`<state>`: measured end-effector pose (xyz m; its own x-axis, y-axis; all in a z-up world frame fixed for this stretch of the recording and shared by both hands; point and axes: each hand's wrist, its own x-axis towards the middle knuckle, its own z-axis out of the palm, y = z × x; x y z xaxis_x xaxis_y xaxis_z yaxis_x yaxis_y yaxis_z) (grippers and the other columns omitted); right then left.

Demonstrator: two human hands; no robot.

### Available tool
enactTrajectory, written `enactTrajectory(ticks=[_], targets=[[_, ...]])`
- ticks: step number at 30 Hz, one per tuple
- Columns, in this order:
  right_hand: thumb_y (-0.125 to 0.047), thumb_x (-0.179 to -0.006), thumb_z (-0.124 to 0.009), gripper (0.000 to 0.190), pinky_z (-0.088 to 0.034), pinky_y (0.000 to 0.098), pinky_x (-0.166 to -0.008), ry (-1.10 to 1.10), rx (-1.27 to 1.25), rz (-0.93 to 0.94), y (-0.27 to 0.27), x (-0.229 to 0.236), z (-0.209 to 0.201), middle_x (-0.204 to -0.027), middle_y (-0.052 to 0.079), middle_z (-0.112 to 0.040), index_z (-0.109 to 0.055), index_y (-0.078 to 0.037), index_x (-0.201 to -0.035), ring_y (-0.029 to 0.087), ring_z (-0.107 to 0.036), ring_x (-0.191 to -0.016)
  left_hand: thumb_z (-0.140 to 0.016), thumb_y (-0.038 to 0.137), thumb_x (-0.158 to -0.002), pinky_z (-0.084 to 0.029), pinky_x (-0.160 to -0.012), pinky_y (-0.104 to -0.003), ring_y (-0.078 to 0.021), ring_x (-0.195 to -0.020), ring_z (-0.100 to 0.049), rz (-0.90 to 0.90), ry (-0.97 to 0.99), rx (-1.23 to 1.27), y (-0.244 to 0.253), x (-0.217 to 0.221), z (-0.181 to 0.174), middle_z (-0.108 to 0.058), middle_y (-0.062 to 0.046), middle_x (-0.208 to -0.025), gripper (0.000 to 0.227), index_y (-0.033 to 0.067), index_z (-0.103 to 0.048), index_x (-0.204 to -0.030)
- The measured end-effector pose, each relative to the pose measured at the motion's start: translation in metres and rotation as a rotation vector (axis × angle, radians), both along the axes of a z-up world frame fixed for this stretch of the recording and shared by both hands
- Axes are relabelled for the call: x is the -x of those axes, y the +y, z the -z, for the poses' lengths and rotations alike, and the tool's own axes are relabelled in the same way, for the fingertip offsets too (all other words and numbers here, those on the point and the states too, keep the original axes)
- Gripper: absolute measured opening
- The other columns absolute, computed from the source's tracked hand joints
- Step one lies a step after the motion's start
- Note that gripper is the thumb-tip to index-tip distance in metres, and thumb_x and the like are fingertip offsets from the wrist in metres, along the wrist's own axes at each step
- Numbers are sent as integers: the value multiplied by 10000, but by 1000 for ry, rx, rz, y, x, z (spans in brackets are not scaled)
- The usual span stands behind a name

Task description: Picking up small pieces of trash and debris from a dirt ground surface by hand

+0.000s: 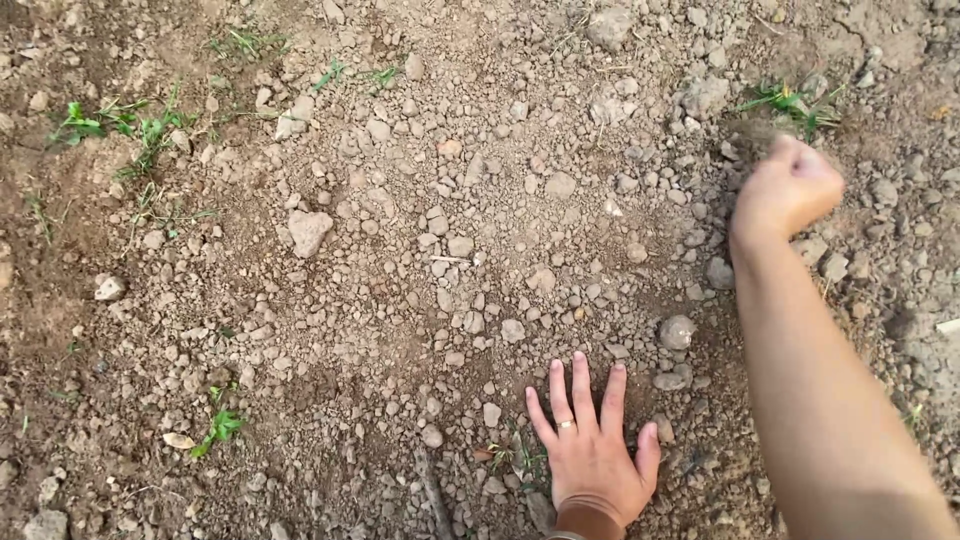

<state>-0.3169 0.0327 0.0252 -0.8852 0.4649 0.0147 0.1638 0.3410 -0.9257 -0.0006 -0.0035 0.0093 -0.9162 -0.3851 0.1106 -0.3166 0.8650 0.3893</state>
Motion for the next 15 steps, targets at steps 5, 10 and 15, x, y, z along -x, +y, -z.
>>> enactTrajectory(ticks=[5, 10, 15], targets=[[-18, -1090, -609, 395, -333, 316, -603, 472, -163, 27, 64, 12, 81, -711, -33, -368, -451, -93, -736, 102, -346, -694, -478, 504, -930, -84, -1117, -723, -477, -1449, -231, 5, 15, -17, 0, 0, 2, -328, -219, -1594, 637, 170, -523, -1470], [-169, -962, -555, 186, -491, 123, -670, 101, 413, 362, 116, -56, -29, -746, -137, -652, -614, -242, -802, -20, -617, -685, -424, 538, -932, -64, -1145, -693, -439, -1477, -198, -18, -13, 56, 2, 1, 5, -288, -196, -1623, 654, 212, -480, -1496], [-419, -1022, -406, 234, -393, 145, -810, -96, -20, -53, 236, -118, -9, -844, -109, -531, -553, -249, -956, -22, -513, -862, -491, 566, -863, -163, -1119, -710, -440, -1449, -290, -6, 17, 120, 1, -4, 23, -384, -176, -1576, 656, 229, -546, -1423]])
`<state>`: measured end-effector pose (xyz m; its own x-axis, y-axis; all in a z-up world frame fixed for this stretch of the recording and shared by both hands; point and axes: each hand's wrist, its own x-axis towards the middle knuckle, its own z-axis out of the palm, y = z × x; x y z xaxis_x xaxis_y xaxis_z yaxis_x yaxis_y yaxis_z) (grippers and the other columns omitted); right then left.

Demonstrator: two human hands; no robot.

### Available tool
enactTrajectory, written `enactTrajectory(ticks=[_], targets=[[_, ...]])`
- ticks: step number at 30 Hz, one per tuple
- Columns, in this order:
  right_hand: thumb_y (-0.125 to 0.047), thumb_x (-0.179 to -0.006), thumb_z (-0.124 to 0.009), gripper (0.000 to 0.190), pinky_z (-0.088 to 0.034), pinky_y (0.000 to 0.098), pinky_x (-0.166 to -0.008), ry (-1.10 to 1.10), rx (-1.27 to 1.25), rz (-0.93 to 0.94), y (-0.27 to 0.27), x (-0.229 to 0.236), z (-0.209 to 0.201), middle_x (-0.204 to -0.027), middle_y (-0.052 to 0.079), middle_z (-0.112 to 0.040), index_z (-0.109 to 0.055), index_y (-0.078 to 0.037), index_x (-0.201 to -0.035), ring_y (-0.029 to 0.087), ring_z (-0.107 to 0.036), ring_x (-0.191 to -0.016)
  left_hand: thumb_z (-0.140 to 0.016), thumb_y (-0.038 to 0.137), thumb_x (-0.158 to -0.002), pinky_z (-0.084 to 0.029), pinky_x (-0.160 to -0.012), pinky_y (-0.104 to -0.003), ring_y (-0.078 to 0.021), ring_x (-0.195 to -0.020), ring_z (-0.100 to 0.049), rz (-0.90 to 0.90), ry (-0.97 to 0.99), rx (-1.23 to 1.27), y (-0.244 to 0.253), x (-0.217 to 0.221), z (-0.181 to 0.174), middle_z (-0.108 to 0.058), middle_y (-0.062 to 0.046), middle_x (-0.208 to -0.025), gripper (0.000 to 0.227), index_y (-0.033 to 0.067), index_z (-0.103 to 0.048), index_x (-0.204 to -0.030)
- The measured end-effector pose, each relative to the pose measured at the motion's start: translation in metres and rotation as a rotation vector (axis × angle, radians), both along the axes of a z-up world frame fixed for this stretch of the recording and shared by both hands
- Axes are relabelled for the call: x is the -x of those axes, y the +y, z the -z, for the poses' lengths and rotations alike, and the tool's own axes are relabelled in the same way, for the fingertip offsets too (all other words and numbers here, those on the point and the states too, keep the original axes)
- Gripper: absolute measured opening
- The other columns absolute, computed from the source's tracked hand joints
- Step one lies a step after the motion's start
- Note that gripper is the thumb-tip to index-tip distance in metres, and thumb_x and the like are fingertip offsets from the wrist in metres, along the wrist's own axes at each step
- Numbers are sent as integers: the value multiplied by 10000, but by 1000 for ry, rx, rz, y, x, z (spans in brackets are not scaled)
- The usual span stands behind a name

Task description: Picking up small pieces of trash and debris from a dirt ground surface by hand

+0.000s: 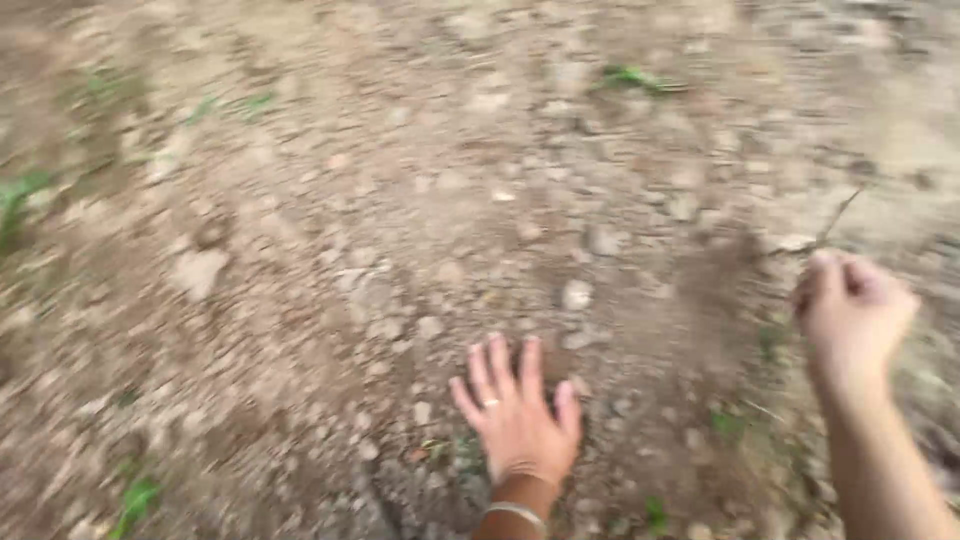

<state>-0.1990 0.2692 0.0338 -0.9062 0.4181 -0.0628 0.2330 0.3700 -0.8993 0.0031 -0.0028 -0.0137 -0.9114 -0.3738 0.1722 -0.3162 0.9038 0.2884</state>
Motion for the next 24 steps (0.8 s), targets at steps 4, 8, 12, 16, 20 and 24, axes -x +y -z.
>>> enactTrajectory(ticks=[4, 8, 12, 16, 20, 24], targets=[[-61, -1028, -575, 474, -573, 366, -650, -72, 84, -25, 42, -98, -52, -1127, 196, -661, -462, 107, -1457, 246, -653, -867, -493, 574, -853, -182, -1156, -681, -409, -1484, -293, -59, -78, 111, 8, 6, -1, -402, -149, -1578, 653, 290, -519, -1441], [-104, -838, -734, 802, -501, 420, -848, -632, -200, 150, 133, -168, -92, -1307, 172, -643, -403, -124, -1568, 249, -616, -1075, -542, 540, -859, -266, -1110, -700, -415, -1460, -365, -4, 38, 126, 9, 2, -1, -467, -156, -1553, 606, 248, -588, -1388], [-374, -866, -724, 547, -560, 366, -991, -1102, -572, 27, 225, -274, -152, -1276, -2, -780, -632, -292, -1399, 197, -758, -1147, -458, 517, -978, -256, -1118, -676, -432, -1441, -397, 19, 160, 167, 7, -3, 1, -519, -225, -1545, 586, 162, -641, -1407], [-78, -781, -866, 502, -576, 438, -768, -654, -431, 393, 390, -472, -112, -1007, 285, -822, -774, -25, -1272, 361, -761, -851, -581, 440, -1002, -266, -1074, -720, -494, -1438, -395, 51, 282, 169, 9, -6, -1, -556, -288, -1528, 536, 92, -689, -1396], [36, -647, -929, 530, -515, 377, -632, -458, -393, 423, 491, -672, -52, -753, 236, -775, -825, 7, -1166, 262, -651, -669, -625, 387, -1001, -207, -1047, -773, -544, -1432, -353, 117, 294, 73, 4, -11, 3, -527, -357, -1525, 551, 42, -667, -1429], [-344, -749, -876, 500, -620, 305, -992, -1154, -504, 271, 416, -656, -113, -1140, 44, -864, -780, -216, -1222, 178, -841, -1020, -610, 367, -1039, -169, -1030, -787, -576, -1409, -351, 151, 365, 65, 5, -12, 8, -529, -395, -1512, 555, -2, -678, -1448]])
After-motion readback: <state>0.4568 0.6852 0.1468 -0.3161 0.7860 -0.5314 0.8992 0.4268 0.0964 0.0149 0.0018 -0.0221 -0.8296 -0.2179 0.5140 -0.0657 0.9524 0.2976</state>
